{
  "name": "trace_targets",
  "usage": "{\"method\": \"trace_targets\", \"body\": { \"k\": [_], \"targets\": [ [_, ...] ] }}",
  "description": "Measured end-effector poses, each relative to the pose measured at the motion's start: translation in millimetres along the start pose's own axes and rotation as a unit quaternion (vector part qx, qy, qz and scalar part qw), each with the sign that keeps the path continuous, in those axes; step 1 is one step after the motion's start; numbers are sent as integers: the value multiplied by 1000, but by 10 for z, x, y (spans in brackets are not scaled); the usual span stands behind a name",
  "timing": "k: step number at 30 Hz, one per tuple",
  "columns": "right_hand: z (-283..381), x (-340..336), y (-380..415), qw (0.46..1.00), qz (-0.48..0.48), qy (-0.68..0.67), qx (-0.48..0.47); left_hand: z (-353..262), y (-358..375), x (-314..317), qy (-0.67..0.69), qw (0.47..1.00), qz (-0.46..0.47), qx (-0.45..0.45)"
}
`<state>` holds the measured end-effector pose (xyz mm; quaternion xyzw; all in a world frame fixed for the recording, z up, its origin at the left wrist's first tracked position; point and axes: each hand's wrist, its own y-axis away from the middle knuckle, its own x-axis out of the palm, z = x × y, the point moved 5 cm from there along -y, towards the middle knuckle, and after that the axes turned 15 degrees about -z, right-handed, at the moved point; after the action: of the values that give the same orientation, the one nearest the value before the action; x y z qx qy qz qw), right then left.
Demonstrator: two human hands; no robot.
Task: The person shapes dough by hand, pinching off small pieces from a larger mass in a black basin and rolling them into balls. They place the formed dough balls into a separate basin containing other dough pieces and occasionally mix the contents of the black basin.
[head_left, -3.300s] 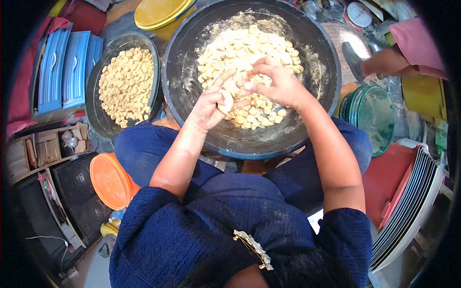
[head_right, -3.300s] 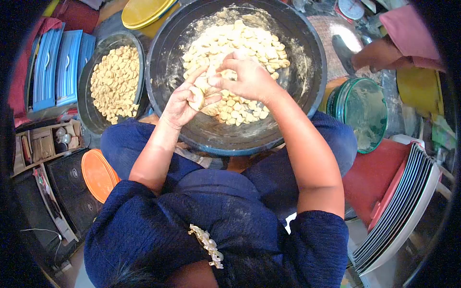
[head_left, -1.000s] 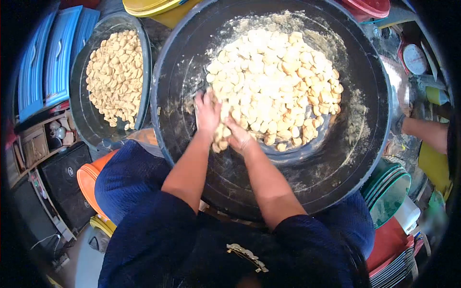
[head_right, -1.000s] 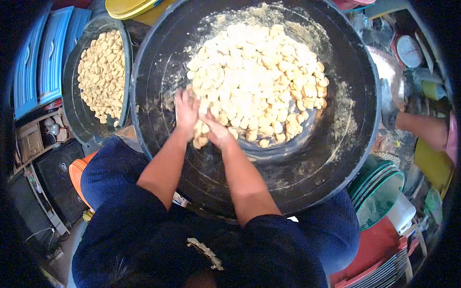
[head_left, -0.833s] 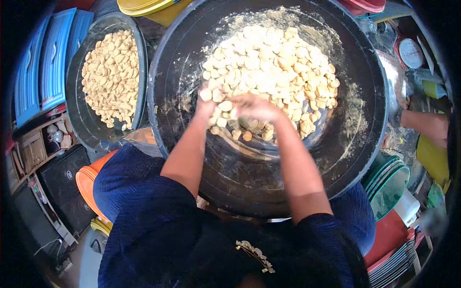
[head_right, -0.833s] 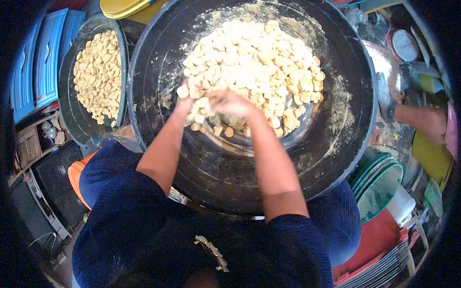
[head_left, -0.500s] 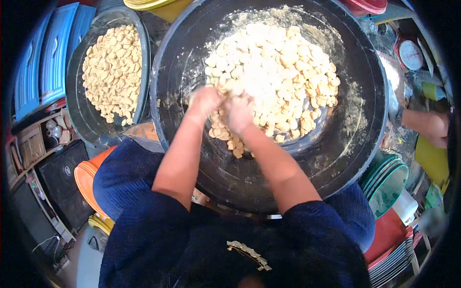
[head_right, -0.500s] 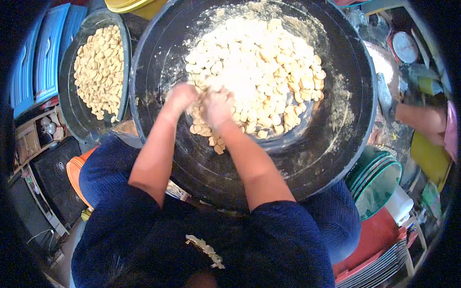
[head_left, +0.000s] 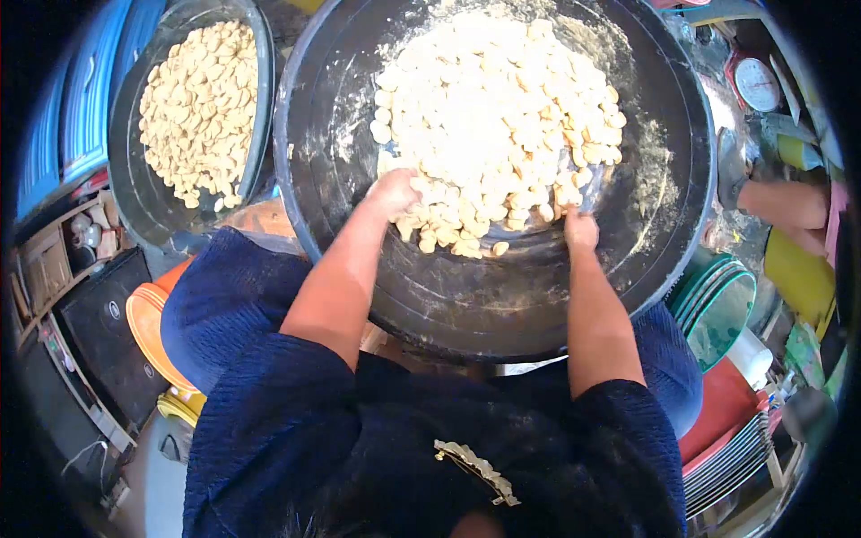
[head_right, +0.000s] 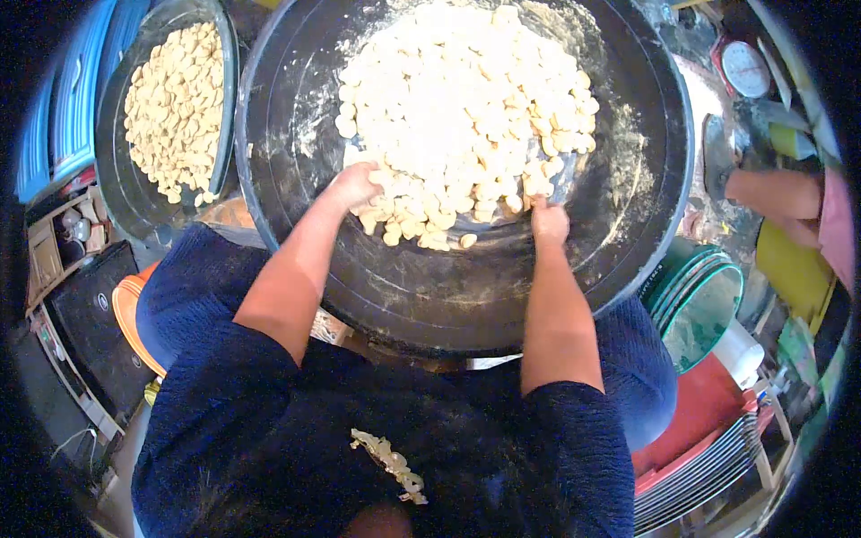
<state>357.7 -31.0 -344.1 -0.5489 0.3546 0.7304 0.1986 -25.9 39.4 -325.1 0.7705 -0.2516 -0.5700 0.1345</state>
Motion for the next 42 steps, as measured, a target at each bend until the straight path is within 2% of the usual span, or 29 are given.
{"method": "trace_targets", "body": {
  "k": [1, 2, 4, 5, 6, 8, 9, 10, 12, 14, 16, 18, 20, 21, 22, 24, 25, 27, 30, 31, 32, 34, 35, 37, 38, 39, 40, 41, 42],
  "targets": [
    [-27, 243, 163, 980, 151, -74, 101, 95, 51, -81, 180, 969, 27, -164],
    [99, 492, 485, 922, 297, -148, 199, 193, 108, -78, 349, 881, 52, -316],
    [468, 1001, 1140, 806, 463, -281, 239, 362, 37, 77, 352, 881, 2, -315],
    [758, 1067, 1433, 844, 432, -286, 141, 352, -13, -24, 220, 942, -124, -221],
    [1213, 1028, 1735, 726, 564, -391, 47, 289, -53, -140, 77, 959, -246, -116],
    [1560, 669, 1918, 772, 509, -382, -4, 358, -172, -63, 139, 950, -256, -115],
    [1593, 701, 1898, 698, 606, -382, 17, 386, -194, -8, 204, 939, -253, -115],
    [1486, 675, 1751, 711, 613, -344, 12, 414, -214, 51, 269, 923, -248, -116],
    [1369, 335, 1382, 706, 636, -312, -5, 405, -155, -214, 462, 832, -175, -250],
    [1011, 292, 751, 842, 474, -257, -35, 516, -260, -339, 352, 881, -246, -198],
    [505, 234, 214, 931, 309, -185, 64, 506, -328, -270, 363, 881, -251, -170],
    [154, 174, 53, 891, 326, -278, 152, 473, -328, -191, 375, 881, -247, -147],
    [-18, 161, 65, 875, 387, -236, 169, 401, -333, -31, 307, 931, -128, -148],
    [-10, 165, 111, 873, 406, -211, 170, 437, -373, 47, 198, 962, -141, -128],
    [49, 222, 190, 837, 441, -250, 203, 442, -373, 89, 197, 962, -142, -126],
    [247, 549, 444, 758, 491, -338, 263, 406, -175, 451, 370, 872, 148, -283],
    [514, 672, 691, 741, 526, -361, 210, 333, -136, 369, 371, 873, 146, -282],
    [981, 902, 1239, 753, 529, -343, 189, 161, 128, 300, 256, 853, 351, -291],
    [1137, 970, 1405, 727, 601, -319, 87, 388, -56, 366, 268, 892, 264, -248],
    [1150, 900, 1395, 710, 641, -290, 27, 434, -142, 337, 304, 914, 166, -211],
    [1179, 627, 1307, 680, 656, -325, 51, 604, -274, 371, 278, 940, 38, -193],
    [1201, 173, 1011, 695, 623, -356, 53, 423, -247, -12, 124, 971, -151, -134],
    [1096, 124, 807, 746, 552, -369, 57, 422, -238, 41, 124, 971, -153, -134],
    [820, 140, 221, 844, 377, -382, -8, 418, -207, 34, 130, 935, -320, -79],
    [688, 242, -24, 882, 271, -379, -75, 338, -164, -19, 130, 935, -321, -79],
    [680, 259, 31, 882, 270, -379, -76, 152, -70, -159, 93, 928, -360, -41],
    [573, 127, -11, 960, 33, -265, -89, -17, 5, -270, 56, 916, -397, -4],
    [522, -47, 51, 965, -207, -131, -97, -159, 3, -254, 60, 933, -349, 56],
    [469, 223, 155, 988, -127, -92, -5, -252, -8, -74, 92, 951, -288, 73]
  ]
}}
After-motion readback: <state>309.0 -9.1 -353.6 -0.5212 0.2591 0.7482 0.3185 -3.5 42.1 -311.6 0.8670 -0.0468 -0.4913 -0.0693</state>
